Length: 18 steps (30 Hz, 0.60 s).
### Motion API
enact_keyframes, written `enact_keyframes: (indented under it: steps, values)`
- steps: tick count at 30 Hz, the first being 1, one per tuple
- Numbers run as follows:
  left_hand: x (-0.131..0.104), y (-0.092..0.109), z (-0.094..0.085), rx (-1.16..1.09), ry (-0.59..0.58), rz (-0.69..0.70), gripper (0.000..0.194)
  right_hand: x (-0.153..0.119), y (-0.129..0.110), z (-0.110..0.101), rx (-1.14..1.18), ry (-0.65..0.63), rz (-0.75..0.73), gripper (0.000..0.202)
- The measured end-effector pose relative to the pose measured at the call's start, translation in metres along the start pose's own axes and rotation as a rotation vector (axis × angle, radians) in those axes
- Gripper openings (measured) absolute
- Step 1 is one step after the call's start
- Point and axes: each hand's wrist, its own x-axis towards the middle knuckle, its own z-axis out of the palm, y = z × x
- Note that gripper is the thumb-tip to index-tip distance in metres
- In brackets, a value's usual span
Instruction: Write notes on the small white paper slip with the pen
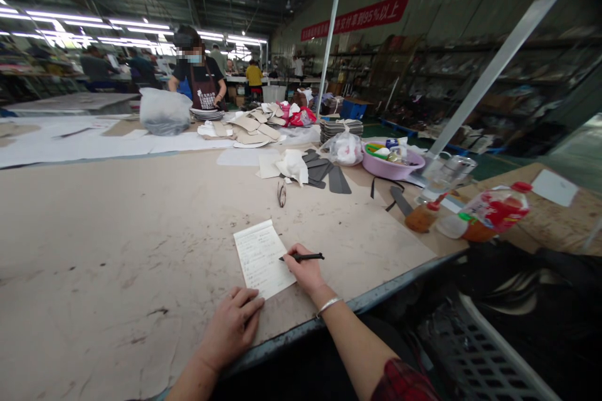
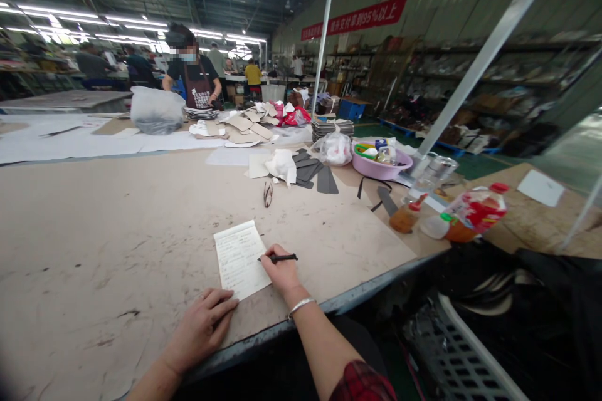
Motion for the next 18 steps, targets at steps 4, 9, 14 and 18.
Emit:
enact_keyframes:
  steps: [4, 9, 14, 18]
  values:
    - [-0.0011, -0.0012, 0.0, 0.006, 0.0, 0.011, 0.027, 0.0002, -0.0013, -0.0003, -0.022, 0.001, -0.005, 0.015]
    - [0.0005, -0.0007, -0.0008, 0.009, -0.007, 0.019, 0.026, 0.0007, -0.0016, 0.0003, -0.052, 0.009, -0.01, 0.015]
    - [0.0015, 0.0001, -0.0006, 0.008, -0.011, 0.014, 0.027, -0.0007, -0.0018, 0.0, -0.064, -0.006, -0.021, 0.015]
    - [0.0002, -0.0003, -0.0002, 0.015, -0.002, 0.013, 0.027, -0.001, -0.0016, 0.0001, -0.063, -0.02, -0.035, 0.015]
